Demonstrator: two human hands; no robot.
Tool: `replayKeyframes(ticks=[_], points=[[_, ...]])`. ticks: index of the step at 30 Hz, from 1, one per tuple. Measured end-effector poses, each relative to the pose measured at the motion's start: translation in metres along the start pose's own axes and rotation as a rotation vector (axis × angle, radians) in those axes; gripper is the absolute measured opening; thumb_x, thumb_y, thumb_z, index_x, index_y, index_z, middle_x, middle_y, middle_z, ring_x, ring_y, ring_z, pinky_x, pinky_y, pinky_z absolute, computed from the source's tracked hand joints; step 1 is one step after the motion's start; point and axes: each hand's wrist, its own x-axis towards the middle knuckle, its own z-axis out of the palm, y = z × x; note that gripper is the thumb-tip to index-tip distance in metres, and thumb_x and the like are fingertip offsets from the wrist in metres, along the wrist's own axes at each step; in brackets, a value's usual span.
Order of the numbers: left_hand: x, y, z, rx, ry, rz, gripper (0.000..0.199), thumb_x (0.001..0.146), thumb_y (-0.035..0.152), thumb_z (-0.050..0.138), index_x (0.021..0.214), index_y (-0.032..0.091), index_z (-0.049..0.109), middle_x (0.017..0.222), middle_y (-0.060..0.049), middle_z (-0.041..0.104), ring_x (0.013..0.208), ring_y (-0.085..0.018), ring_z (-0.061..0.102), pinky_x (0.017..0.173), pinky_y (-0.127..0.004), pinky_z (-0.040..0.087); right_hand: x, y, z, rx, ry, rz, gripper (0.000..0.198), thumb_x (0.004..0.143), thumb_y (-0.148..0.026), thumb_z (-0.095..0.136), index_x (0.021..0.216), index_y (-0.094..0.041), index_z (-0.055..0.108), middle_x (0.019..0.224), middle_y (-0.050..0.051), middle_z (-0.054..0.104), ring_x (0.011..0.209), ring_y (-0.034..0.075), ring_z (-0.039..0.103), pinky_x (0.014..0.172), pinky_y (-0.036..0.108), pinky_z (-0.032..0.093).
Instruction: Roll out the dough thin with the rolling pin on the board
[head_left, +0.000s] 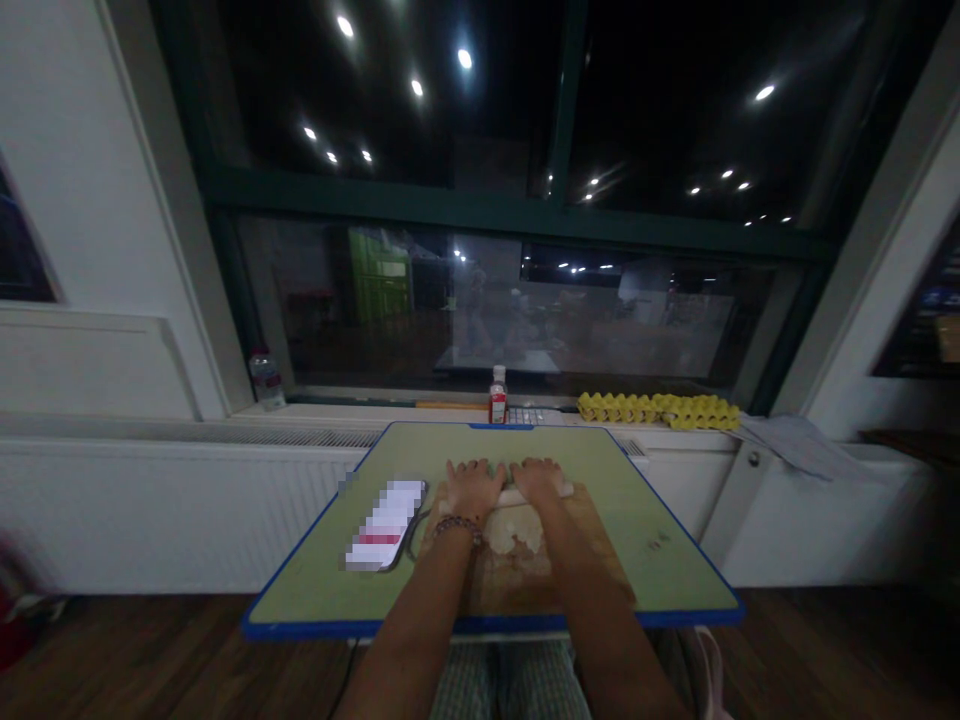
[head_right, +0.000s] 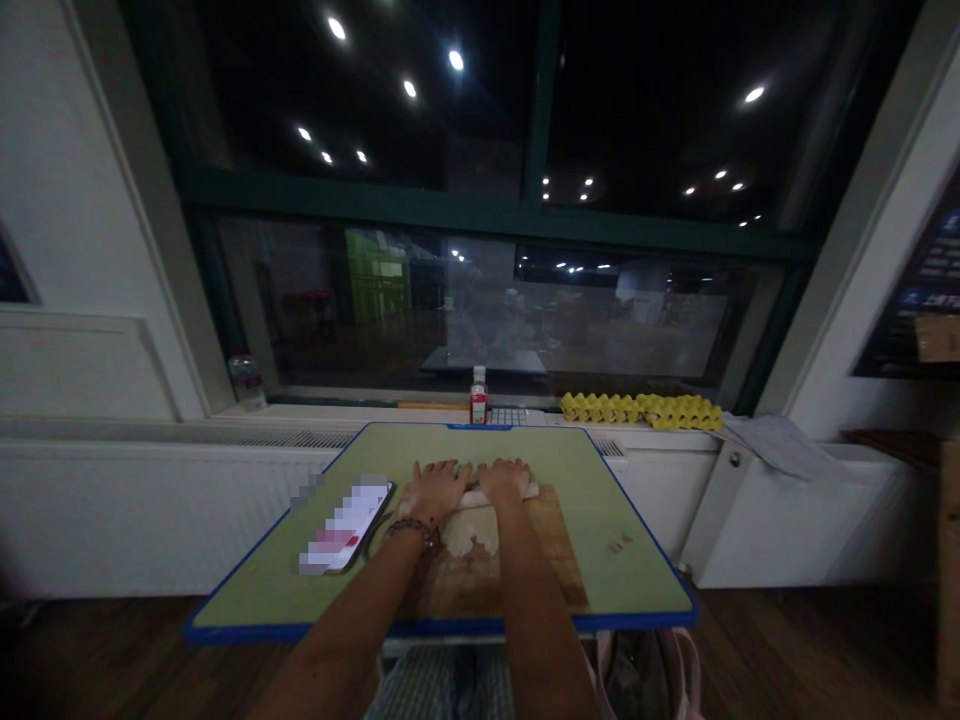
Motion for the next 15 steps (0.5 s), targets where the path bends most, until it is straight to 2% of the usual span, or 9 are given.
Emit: replayKeyframes(ticks=[4, 8, 15], points=[[0.004, -0.001, -0.001, -0.025, -0.043, -0.015, 0.046, 0.097, 0.052, 0.033, 0.129, 0.032, 0.06, 0.137, -0.011, 0.059, 0.128, -0.035, 0.049, 0.108, -0.06, 0.023, 0.002, 0.0, 0.0, 0.002, -0.011, -0.009, 0.046, 0.095, -0.054, 0.05, 0.119, -0.017, 0.062, 0.126, 0.009, 0.062, 0.117, 0.023, 0.056, 0.103, 0.047, 0.041], [0.009, -0.002, -0.002, -0.05, -0.072, -0.065, 0.056, 0.097, 0.055, 0.027, 0.125, 0.021, 0.062, 0.133, -0.015, 0.062, 0.125, -0.033, 0.052, 0.105, -0.052, 0.032, 0.003, -0.001, 0.0, 0.014, -0.015, -0.007, 0.044, 0.095, -0.053, 0.051, 0.119, -0.017, 0.061, 0.126, 0.009, 0.061, 0.117, 0.023, 0.056, 0.102, 0.048, 0.042], [0.015, -0.002, -0.002, -0.091, -0.106, -0.105, 0.059, 0.094, 0.056, 0.029, 0.123, 0.017, 0.063, 0.135, -0.016, 0.06, 0.125, -0.032, 0.053, 0.101, -0.045, 0.038, 0.003, -0.001, -0.001, 0.051, -0.003, 0.013, 0.045, 0.097, -0.054, 0.046, 0.116, -0.017, 0.063, 0.125, 0.009, 0.063, 0.12, 0.022, 0.055, 0.102, 0.045, 0.042]])
